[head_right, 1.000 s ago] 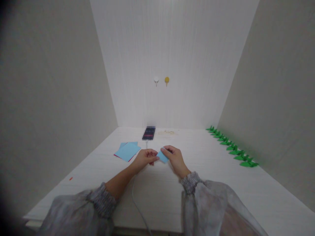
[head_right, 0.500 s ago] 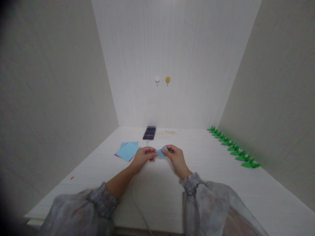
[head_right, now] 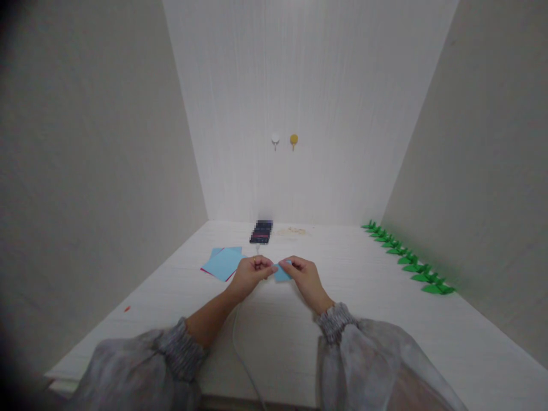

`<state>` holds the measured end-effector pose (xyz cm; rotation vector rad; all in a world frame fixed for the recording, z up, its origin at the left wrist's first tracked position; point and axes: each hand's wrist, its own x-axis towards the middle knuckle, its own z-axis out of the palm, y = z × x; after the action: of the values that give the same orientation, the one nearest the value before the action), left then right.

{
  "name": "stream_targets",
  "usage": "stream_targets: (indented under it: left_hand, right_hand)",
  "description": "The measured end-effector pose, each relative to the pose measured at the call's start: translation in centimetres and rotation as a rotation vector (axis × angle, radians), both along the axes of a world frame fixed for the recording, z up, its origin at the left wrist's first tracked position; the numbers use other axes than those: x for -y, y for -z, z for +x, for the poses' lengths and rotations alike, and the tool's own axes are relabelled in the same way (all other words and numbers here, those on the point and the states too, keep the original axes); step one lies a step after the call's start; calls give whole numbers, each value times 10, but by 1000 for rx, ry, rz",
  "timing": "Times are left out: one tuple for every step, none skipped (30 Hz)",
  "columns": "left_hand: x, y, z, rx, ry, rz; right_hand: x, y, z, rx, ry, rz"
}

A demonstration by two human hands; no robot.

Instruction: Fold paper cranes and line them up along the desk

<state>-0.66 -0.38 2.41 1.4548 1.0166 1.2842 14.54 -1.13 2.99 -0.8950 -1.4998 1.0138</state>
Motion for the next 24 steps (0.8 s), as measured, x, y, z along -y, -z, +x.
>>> stream_targets:
  left_hand:
    - [0,-1,0,-1,8,1]
    - [1,-1,0,-1,12,-3]
    - [1,-2,0,1,14,-9]
    - [1,-3,0,3,14,-14]
    - [2,-3,0,7,14,-18]
    - [2,-4,0,11,11,-19]
    - [2,-4,0,16,8,-21]
    - [2,-4,0,22,6,-23]
    - [2,-4,0,28,7,-27]
    - [1,-4,0,34,7,-31]
    - [1,-3,0,40,8,-34]
    - [1,-3,0,42,10,-34]
    - [1,-2,0,43,11,-32]
    - [0,-2,0,42,13,-27]
    - [0,-2,0,41,12,-23]
    - [0,-2,0,41,12,-19]
    - [0,-2,0,40,13,-18]
    - [1,-2,0,40,12,-17]
    - [1,-2,0,40,13,-16]
    - [1,-2,0,42,15,-15]
    - [1,-3,0,43,18,-14]
    - [1,-3,0,45,21,-15]
    - [2,-3,0,46,21,-18]
    - [2,-3,0,45,20,-24]
  right_hand:
    - [0,-1,0,17,4,9]
    - [0,-1,0,29,8,16]
    - [1,-1,0,35,12,23]
    - [1,-1,0,37,13,27]
    - [1,-1,0,36,15,30]
    - [1,-1,0,34,16,31]
    - [1,-1,0,31,17,31]
    - [1,-1,0,28,19,32]
    - [2,-1,0,25,21,33]
    - [2,-2,0,22,23,35]
    - [2,-2,0,18,25,37]
    - [2,-2,0,17,26,38]
    - [2,-2,0,16,26,40]
    - [2,-2,0,17,25,41]
    - [2,-2,0,18,24,43]
    - [2,-2,0,20,25,46]
    - [1,-2,0,23,27,49]
    - [1,-1,0,24,31,52]
    - [1,-1,0,24,35,53]
    - [1,-1,1,23,38,54]
    - [1,-1,1,21,40,53]
    - [1,-1,1,19,42,52]
    - [1,-1,1,17,45,52]
    - [1,-1,1,17,50,52]
